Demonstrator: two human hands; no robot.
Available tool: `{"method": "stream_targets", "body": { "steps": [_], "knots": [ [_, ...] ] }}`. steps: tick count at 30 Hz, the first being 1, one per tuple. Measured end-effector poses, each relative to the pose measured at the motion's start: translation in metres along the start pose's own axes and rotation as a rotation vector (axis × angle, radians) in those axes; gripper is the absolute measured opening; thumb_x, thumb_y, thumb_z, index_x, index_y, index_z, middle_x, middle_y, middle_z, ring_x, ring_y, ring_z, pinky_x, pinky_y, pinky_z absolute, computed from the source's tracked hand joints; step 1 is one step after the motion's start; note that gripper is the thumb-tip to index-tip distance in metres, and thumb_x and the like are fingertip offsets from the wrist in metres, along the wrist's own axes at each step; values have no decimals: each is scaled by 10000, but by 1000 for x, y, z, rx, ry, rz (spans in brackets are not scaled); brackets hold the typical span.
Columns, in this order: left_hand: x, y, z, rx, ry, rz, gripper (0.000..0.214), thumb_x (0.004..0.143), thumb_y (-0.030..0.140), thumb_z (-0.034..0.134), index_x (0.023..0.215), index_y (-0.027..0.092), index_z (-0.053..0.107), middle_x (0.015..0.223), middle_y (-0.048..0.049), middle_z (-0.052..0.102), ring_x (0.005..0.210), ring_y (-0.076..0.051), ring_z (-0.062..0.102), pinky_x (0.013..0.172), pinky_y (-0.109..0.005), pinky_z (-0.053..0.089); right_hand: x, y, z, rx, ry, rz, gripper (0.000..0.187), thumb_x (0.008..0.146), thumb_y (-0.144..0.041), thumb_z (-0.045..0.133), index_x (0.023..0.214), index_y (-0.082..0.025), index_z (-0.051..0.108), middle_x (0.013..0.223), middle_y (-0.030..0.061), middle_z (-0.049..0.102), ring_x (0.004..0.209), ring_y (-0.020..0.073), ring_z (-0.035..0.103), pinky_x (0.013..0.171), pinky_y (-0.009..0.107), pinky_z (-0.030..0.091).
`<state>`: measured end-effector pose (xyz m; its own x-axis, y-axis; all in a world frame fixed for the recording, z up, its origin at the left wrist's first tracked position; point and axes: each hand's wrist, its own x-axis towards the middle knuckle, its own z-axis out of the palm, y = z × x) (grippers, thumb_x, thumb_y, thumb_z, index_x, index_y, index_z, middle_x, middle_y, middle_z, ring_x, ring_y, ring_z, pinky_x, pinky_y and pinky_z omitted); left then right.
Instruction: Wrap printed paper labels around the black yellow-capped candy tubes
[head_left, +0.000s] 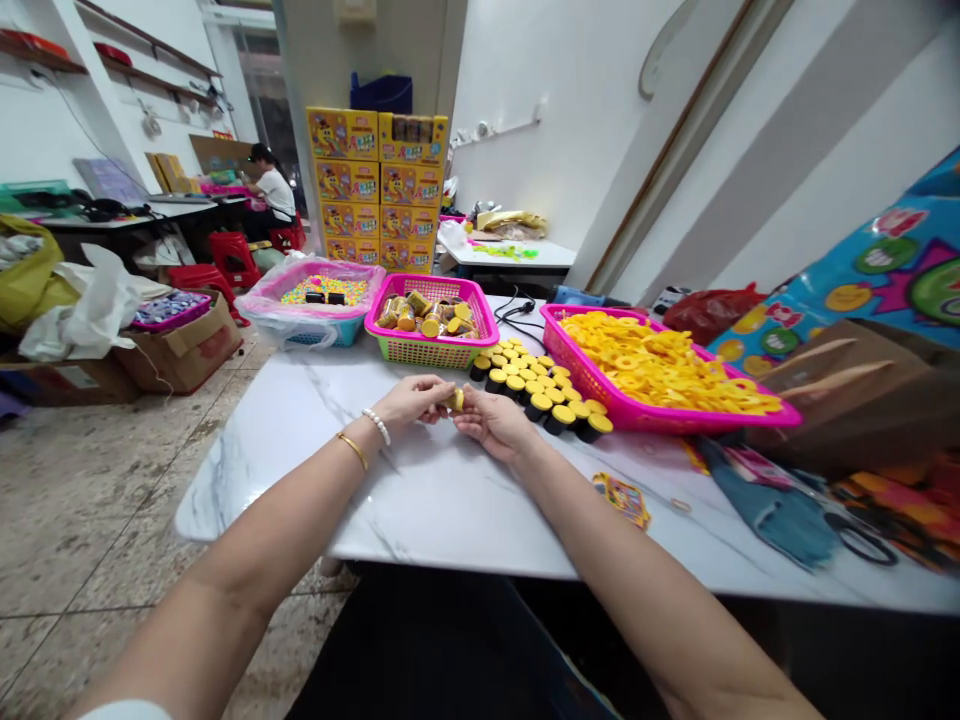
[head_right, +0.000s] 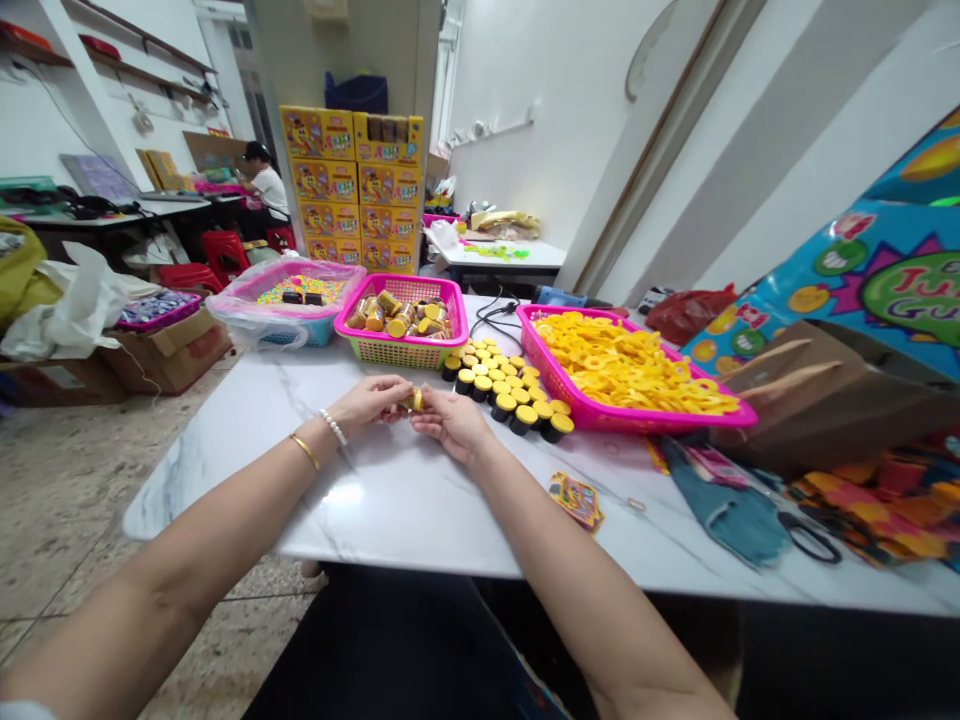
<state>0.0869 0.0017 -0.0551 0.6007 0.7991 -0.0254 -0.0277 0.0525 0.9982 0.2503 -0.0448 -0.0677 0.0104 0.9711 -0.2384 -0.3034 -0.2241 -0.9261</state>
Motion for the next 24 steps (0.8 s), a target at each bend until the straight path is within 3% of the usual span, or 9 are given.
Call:
{"method": "stream_targets", "body": {
  "steps": [3, 6, 8, 11, 15, 20, 24],
  "knots": [
    [1, -1, 2, -69, -2, -117, 535, 733, 668, 666, 719, 140, 582, 493, 10, 526, 361, -51, 363, 385, -207, 222, -2, -4, -5, -20, -88, -45, 354, 747, -468, 786, 825, -145, 661, 712, 60, 723, 572, 136, 693, 540, 227, 604],
    [2, -3, 3, -24, 46, -206, 591, 768, 725, 578, 716, 136, 588, 440, 10, 500, 309, -56, 320, 356, -220, 162, -7, -8, -8, -62, -171, -154, 421, 658, -367, 860, 994, -196, 675, 849, 25, 743, 681, 142, 722, 644, 264, 623],
    [1, -4, 3, -72, 20, -213, 613, 758, 748, 565, 734, 136, 590, 454, 3, 523, 312, -59, 346, 359, -215, 185, -10, -9, -8, -83, -188, -206, 455, 601, -325, 889, 991, -197, 693, 827, 13, 742, 678, 136, 714, 660, 269, 622],
    [-1, -3, 4, -202, -78, -166, 602, 683, 719, 675, 803, 133, 609, 546, -13, 592, 381, -65, 444, 404, -200, 281, -10, -7, -6, -30, -101, -289, 412, 544, -351, 909, 858, -200, 690, 693, -18, 711, 570, 120, 674, 550, 244, 602],
    [-2, -2, 5, -230, -82, -152, 569, 661, 658, 741, 769, 113, 618, 506, 41, 486, 399, -38, 385, 409, -182, 242, -7, -4, -6, -16, -57, -312, 410, 569, -424, 886, 849, -217, 670, 624, -49, 662, 455, 83, 596, 401, 185, 525],
    [-1, -1, 2, -291, -40, -104, 517, 642, 574, 801, 775, 108, 620, 588, 3, 554, 462, -50, 460, 434, -177, 328, -9, -5, -6, -84, -84, -298, 417, 592, -404, 873, 913, -215, 685, 716, -36, 696, 522, 85, 641, 509, 213, 585],
    [-2, 3, 1, -413, -82, -120, 422, 647, 447, 840, 745, 111, 605, 599, 8, 555, 432, -21, 397, 378, -150, 227, -14, -5, -5, -150, -101, -344, 407, 603, -391, 867, 937, -212, 721, 783, 0, 734, 606, 153, 709, 604, 310, 629]
  ]
}}
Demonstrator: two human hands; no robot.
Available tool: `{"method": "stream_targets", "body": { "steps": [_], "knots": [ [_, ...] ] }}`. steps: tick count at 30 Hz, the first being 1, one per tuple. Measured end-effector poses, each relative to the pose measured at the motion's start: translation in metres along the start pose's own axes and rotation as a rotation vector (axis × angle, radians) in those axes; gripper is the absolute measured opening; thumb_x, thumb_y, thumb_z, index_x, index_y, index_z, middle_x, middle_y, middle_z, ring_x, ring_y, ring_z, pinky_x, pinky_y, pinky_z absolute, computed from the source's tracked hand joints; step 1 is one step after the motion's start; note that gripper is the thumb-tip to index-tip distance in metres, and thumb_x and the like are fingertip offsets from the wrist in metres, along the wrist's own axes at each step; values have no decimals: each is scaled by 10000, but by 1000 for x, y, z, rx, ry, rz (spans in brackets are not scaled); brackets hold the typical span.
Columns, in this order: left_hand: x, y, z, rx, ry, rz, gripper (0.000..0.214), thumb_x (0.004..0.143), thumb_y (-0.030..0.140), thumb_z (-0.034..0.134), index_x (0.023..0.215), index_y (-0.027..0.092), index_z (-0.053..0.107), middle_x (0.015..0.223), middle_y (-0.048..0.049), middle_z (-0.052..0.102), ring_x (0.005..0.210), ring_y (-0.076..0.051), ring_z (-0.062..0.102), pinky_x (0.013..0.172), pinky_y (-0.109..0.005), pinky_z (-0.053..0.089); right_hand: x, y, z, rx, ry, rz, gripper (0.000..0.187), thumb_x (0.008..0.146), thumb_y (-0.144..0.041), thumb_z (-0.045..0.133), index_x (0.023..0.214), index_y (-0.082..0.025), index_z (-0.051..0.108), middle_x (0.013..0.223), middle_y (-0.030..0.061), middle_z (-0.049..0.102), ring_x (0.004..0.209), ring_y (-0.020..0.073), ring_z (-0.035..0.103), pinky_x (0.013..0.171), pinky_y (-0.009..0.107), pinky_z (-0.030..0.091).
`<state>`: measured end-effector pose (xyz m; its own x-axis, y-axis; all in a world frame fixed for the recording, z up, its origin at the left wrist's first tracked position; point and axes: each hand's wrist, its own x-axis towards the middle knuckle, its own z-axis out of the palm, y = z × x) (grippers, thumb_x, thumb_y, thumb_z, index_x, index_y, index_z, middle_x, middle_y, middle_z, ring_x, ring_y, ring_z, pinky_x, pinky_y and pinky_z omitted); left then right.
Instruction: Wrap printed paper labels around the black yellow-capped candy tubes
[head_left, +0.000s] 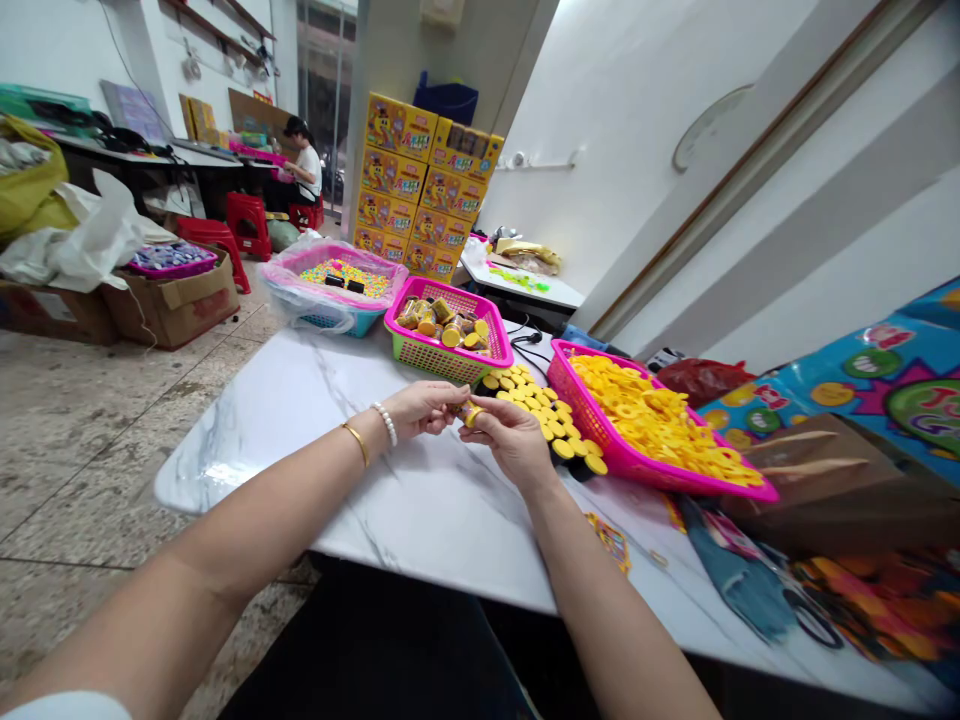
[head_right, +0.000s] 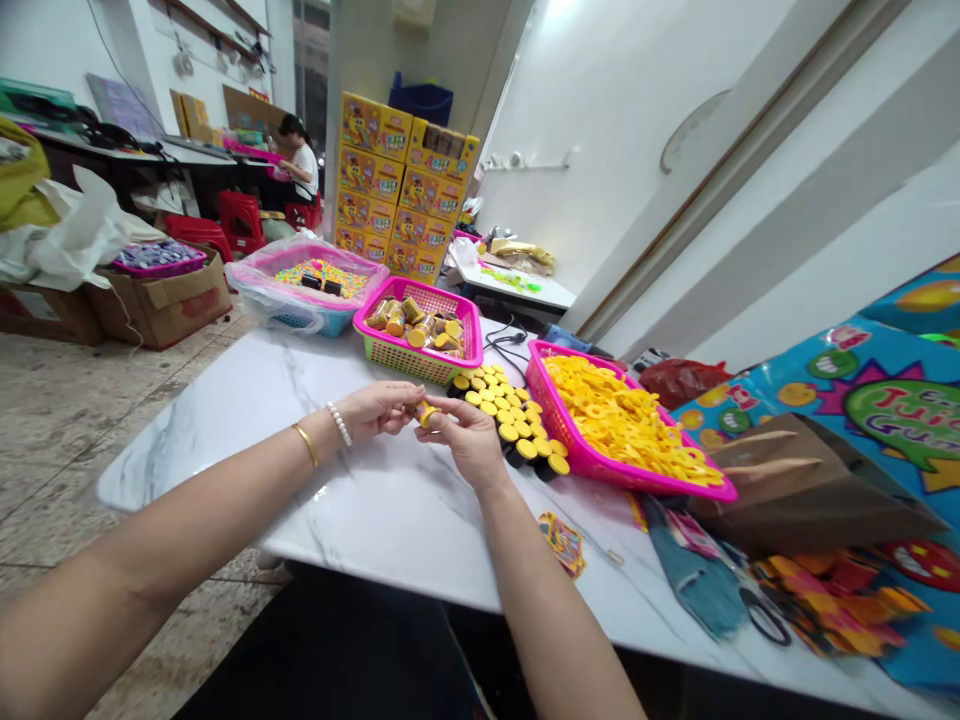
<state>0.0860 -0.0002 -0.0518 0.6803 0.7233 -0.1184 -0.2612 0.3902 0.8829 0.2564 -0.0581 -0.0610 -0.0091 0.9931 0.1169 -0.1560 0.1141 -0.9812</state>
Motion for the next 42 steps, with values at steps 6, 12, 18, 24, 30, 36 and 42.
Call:
{"method": "stream_targets", "body": {
  "steps": [6, 12, 18, 24, 30, 36, 42],
  "knots": [
    [-2, 4, 2, -7, 25, -215, 409, 826, 496, 657, 649, 133, 587, 392, 73, 351, 311, -12, 147, 347, -198, 86, -3, -1, 2, -44, 63, -155, 283, 602, -386, 866, 719, -217, 671, 642, -45, 634, 470, 135, 640, 465, 295, 581],
    [-3, 0, 6, 165, 104, -141, 378, 763, 535, 704, 775, 159, 663, 417, 65, 380, 325, -36, 185, 373, -222, 51, -4, -8, 1, -184, -25, -152, 335, 647, -341, 852, 936, -257, 705, 875, -19, 648, 662, 127, 669, 635, 333, 637],
    [-4, -1, 11, 302, 196, -170, 425, 770, 556, 686, 629, 167, 594, 380, 57, 345, 323, -45, 193, 389, -246, 65, -8, -7, 4, -273, -110, -247, 174, 631, -323, 867, 746, -237, 769, 916, 25, 568, 796, 157, 626, 658, 333, 643],
    [-2, -1, 4, 343, 218, -225, 458, 804, 575, 635, 582, 185, 543, 343, 58, 307, 292, -60, 190, 372, -251, 70, -10, -1, 10, -336, -7, -336, 162, 632, -321, 869, 662, -232, 737, 794, 2, 521, 653, 119, 566, 605, 316, 633],
    [-1, -2, -2, 189, 65, -214, 505, 770, 644, 643, 607, 177, 539, 386, 47, 386, 296, -43, 183, 366, -235, 44, -10, -5, 14, -277, -29, -288, 220, 665, -361, 843, 829, -243, 756, 970, 14, 540, 694, 120, 643, 637, 343, 653],
    [-5, 1, 5, 62, 51, -280, 498, 778, 625, 655, 625, 173, 514, 380, 73, 366, 282, -25, 149, 354, -214, 38, -12, -2, 16, -315, 10, -361, 116, 730, -342, 798, 758, -236, 759, 902, 11, 523, 658, 111, 627, 605, 321, 652],
    [-1, -3, 4, 59, 75, -257, 528, 760, 693, 621, 734, 170, 550, 392, 67, 425, 281, -23, 184, 360, -180, 56, -7, 3, 13, -434, -70, -338, 251, 721, -303, 798, 968, -272, 765, 1056, 44, 541, 795, 128, 632, 652, 255, 605]
  ]
}}
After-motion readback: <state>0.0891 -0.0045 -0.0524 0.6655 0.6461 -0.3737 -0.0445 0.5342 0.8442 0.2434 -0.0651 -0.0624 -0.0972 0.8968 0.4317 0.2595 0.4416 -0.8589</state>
